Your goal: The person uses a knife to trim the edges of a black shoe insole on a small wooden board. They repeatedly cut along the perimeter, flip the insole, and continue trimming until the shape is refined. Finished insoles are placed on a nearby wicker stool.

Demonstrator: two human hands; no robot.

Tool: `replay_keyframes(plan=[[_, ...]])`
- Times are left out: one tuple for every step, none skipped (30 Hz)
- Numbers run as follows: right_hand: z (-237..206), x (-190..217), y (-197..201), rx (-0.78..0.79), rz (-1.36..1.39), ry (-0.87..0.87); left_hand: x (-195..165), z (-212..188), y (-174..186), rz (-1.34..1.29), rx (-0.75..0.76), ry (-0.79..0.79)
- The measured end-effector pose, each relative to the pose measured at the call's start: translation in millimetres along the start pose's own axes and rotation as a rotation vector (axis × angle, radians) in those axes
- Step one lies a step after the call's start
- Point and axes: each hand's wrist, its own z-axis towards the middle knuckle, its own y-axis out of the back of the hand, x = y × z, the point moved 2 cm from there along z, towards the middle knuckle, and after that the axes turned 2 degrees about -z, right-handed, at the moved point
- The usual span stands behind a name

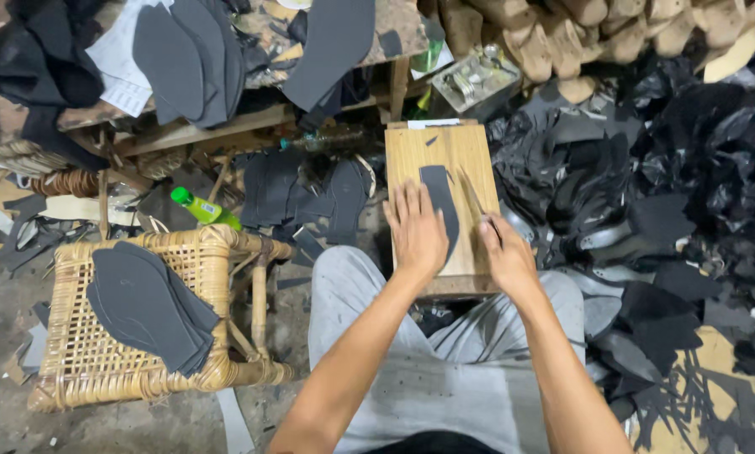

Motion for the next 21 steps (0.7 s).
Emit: replay_keyframes(plan=[[-4.0, -4.3, 0.2, 0.012, 0.040, -0.026, -0.3, -12.1, 7.5, -0.028, 0.012, -0.039], [-7.6, -7.9, 0.3, 0.026, 0.044, -0.067, -0.9, -24.6, 14.7, -0.044, 0.006, -0.083], [-12.0, -10.7, 1.5, 0.041, 0.047, -0.112, -2.1, -39.3, 21.5, -0.060, 0.005, -0.125], [-15.3, -11.8, 1.5, 0.059, 0.049, -0.159, -3.5, -51.0, 26.5, -0.077, 0.006, -0.164], [-17.3, -9.5, 1.6, 0.071, 0.054, -0.104, -4.9, -58.8, 29.2, -0.056, 0.046, -0.185], [-17.9, -5.7, 2.6, 0.084, 0.059, -0.047, -6.4, -65.7, 31.8, -0.035, 0.085, -0.205], [-19.1, -0.5, 3.2, 0.098, 0.064, 0.010, -7.4, -71.0, 33.9, -0.014, 0.124, -0.225], [-20.7, 4.6, 4.5, 0.098, -0.028, 0.014, -8.5, -72.9, 35.6, -0.017, 0.129, -0.219], [-22.4, 11.0, 6.0, 0.091, -0.120, 0.026, -9.2, -72.7, 36.9, -0.020, 0.127, -0.217], [-23.0, 18.5, 8.0, 0.082, -0.212, 0.041, -9.3, -70.5, 38.3, -0.021, 0.120, -0.216], [-23.5, 26.1, 10.0, 0.078, -0.250, 0.031, -9.4, -67.5, 39.2, -0.031, 0.130, -0.233], [-29.1, 33.0, 12.2, 0.080, -0.287, 0.015, -9.3, -67.3, 40.3, -0.042, 0.148, -0.247], [-36.3, 39.7, 13.7, 0.086, -0.325, -0.008, -9.4, -68.2, 41.3, -0.054, 0.173, -0.258], [-41.2, 47.0, 13.5, 0.095, -0.380, -0.014, -9.1, -68.4, 41.8, -0.030, 0.199, -0.269], [-46.1, 53.7, 13.1, 0.099, -0.433, -0.019, -8.9, -69.0, 42.2, -0.004, 0.223, -0.283], [-50.0, 59.8, 12.1, 0.103, -0.485, -0.022, -9.2, -69.9, 42.3, 0.022, 0.245, -0.299], [-53.6, 65.9, 10.7, 0.077, -0.499, 0.013, -10.0, -70.9, 42.8, 0.002, 0.234, -0.312], [-57.6, 71.0, 9.3, 0.052, -0.511, 0.048, -11.2, -71.6, 43.2, -0.017, 0.224, -0.324], [-60.4, 75.4, 7.4, 0.028, -0.524, 0.084, -12.3, -72.0, 43.5, -0.036, 0.212, -0.335], [-62.9, 78.9, 5.5, 0.012, -0.545, 0.113, -13.0, -72.3, 43.4, 0.064, 0.214, -0.353], [-65.3, 81.5, 4.0, -0.004, -0.567, 0.139, -13.6, -72.3, 43.1, 0.161, 0.216, -0.373]])
